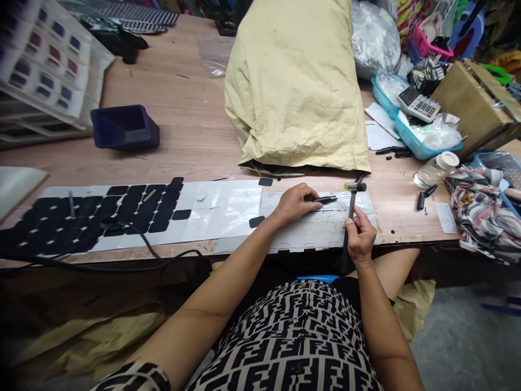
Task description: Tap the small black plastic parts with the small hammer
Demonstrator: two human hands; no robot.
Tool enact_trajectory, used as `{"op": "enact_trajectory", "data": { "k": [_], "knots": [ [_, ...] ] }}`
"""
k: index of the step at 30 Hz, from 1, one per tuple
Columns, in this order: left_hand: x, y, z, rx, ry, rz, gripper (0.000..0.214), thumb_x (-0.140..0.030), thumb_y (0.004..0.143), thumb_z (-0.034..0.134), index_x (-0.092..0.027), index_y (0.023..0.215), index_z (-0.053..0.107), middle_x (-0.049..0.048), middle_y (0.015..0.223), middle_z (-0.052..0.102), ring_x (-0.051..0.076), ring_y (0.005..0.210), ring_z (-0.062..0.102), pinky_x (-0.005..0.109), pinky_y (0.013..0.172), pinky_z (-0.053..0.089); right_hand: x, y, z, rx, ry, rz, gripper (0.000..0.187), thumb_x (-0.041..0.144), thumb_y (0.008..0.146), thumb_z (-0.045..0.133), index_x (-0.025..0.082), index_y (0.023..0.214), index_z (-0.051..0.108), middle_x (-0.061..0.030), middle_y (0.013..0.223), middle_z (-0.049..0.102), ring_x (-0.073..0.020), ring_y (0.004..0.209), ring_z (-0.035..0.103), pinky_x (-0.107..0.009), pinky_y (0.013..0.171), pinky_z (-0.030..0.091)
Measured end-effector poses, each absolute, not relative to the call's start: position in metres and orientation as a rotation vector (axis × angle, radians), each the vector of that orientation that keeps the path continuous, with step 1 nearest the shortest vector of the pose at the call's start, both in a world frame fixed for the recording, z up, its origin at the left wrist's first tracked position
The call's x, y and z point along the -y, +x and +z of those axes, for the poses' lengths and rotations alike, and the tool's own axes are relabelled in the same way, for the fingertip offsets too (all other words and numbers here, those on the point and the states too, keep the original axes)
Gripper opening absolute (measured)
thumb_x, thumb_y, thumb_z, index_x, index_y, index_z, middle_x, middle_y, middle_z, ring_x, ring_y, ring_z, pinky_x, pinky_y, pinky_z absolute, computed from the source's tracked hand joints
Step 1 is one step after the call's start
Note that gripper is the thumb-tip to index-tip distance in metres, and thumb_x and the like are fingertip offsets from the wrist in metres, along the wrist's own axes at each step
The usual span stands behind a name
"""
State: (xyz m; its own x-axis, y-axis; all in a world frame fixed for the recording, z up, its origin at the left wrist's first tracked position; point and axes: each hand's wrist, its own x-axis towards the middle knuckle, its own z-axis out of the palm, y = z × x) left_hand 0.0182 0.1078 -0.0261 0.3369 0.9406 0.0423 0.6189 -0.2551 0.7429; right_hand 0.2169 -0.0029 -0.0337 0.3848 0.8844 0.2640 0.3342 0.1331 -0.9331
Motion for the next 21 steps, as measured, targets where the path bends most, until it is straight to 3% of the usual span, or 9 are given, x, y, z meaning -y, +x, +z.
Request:
{"op": "enact_trajectory", "data": {
  "k": [5, 21],
  "knots": [
    [-0.109, 0.020, -0.038, -1.315, 1.924, 0.740, 0.018, -0.032, 0.076, 0.080, -0.022, 0.089, 0.075, 0.0007, 0.089, 0.065, 0.020, 0.091, 0.062, 0.031, 0.080, 0.047, 0.004, 0.214, -0.025, 1.338, -1.489, 0.611, 0.041, 0.028, 0.086, 0.063, 0.017, 0.125, 0.071, 0.0040, 0.063, 0.064, -0.0151, 0.060, 0.059, -0.031, 0.066, 0.051],
    [-0.110, 0.021, -0.036, -1.318, 1.953, 0.732, 0.013, -0.032, 0.076, 0.079, -0.024, 0.086, 0.075, 0.0004, 0.088, 0.065, 0.020, 0.090, 0.061, 0.032, 0.078, 0.046, 0.005, 0.194, -0.009, 1.599, -1.540, 0.712, 0.038, 0.027, 0.088, 0.059, 0.016, 0.122, 0.072, 0.0054, 0.059, 0.057, -0.0113, 0.051, 0.049, -0.027, 0.056, 0.044]
  ]
}}
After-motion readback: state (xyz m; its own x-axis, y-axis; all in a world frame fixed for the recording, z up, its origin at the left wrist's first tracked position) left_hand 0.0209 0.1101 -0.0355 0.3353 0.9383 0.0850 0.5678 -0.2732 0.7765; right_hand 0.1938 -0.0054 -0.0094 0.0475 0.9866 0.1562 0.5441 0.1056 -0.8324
